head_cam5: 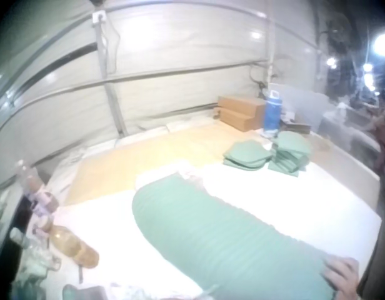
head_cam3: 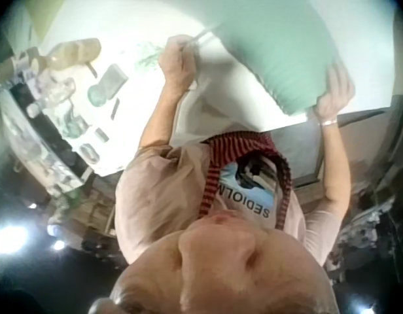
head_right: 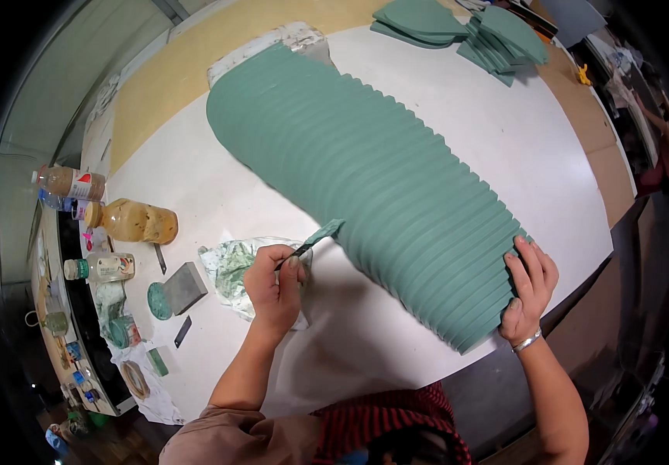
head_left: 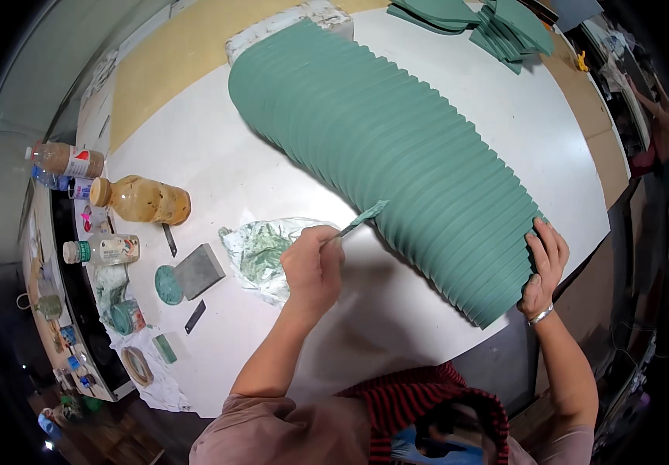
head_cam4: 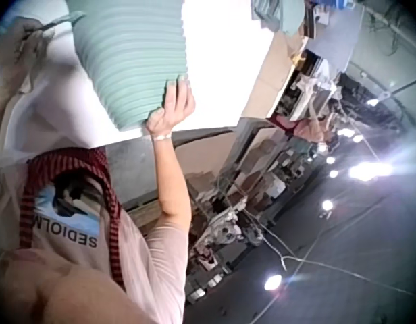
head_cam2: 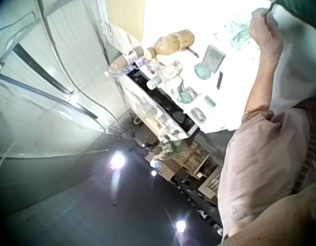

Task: The person applies a liquid to the edges of a stack of green foam components using a small tool and wipes the top of the stack with a cloth.

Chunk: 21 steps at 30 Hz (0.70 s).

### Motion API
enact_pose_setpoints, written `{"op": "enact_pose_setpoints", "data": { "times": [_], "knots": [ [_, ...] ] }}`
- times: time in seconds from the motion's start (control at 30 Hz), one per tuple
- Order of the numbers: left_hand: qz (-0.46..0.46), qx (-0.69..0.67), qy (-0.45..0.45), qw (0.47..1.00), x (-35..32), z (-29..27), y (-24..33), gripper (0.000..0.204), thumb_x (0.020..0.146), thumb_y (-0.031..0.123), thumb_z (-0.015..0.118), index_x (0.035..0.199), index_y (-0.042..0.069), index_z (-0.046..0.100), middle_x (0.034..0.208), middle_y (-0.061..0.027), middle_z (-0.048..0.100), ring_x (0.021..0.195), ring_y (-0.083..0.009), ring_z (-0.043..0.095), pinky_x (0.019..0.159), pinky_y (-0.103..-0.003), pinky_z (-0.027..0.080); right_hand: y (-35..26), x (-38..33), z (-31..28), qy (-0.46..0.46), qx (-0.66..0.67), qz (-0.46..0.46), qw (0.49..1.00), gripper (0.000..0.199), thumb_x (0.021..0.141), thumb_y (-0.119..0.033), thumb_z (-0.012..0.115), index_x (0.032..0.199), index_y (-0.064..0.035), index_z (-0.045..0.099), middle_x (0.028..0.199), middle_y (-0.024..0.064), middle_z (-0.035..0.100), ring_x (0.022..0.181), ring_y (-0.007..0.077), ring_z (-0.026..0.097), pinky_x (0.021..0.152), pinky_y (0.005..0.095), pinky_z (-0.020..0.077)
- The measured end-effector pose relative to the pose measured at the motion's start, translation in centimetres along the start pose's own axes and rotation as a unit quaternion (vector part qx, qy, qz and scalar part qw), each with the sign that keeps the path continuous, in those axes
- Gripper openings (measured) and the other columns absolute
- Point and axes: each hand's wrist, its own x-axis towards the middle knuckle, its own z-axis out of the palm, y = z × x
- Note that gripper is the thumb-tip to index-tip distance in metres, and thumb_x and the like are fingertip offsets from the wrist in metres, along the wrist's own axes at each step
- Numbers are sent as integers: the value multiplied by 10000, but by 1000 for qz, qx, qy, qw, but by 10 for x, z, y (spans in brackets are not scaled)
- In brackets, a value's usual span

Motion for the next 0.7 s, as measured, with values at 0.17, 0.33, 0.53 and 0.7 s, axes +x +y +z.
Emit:
{"op": "enact_pose_setpoints", "data": {
  "times": [0.17,0.33,0.53,0.7],
  "knots": [
    [-16,43,34,998,8,-10,-2,55,955,-21,519,925,16,545,646,-21,582,567,-76,525,545,-218,429,2,-2,4,-3,5,-1,1000,582,930,-380,304,1139,45,643,1318,228,593,1227,393,491,1080,484,332],
    [-154,-26,95,983,21,-31,-9,53,972,4,500,940,20,539,691,4,554,632,-48,487,589,-198,408,2,-1,5,-10,8,-4,1000,597,942,-389,287,1151,45,639,1329,227,586,1236,397,486,1082,480,333],
    [-191,-53,93,976,10,-36,-2,85,911,1,521,983,13,565,742,-40,613,688,-105,584,652,-254,476,10,-10,0,-33,-7,23,999,698,988,-512,227,1237,25,597,1390,221,544,1272,398,467,1080,476,323],
    [-123,76,271,952,-23,-98,-6,46,861,-4,605,895,26,609,852,-116,640,762,-251,633,689,-349,491,4,-3,7,-28,23,-31,999,678,982,-453,234,1294,58,553,1409,229,522,1281,400,460,1074,481,323]
  ]
}}
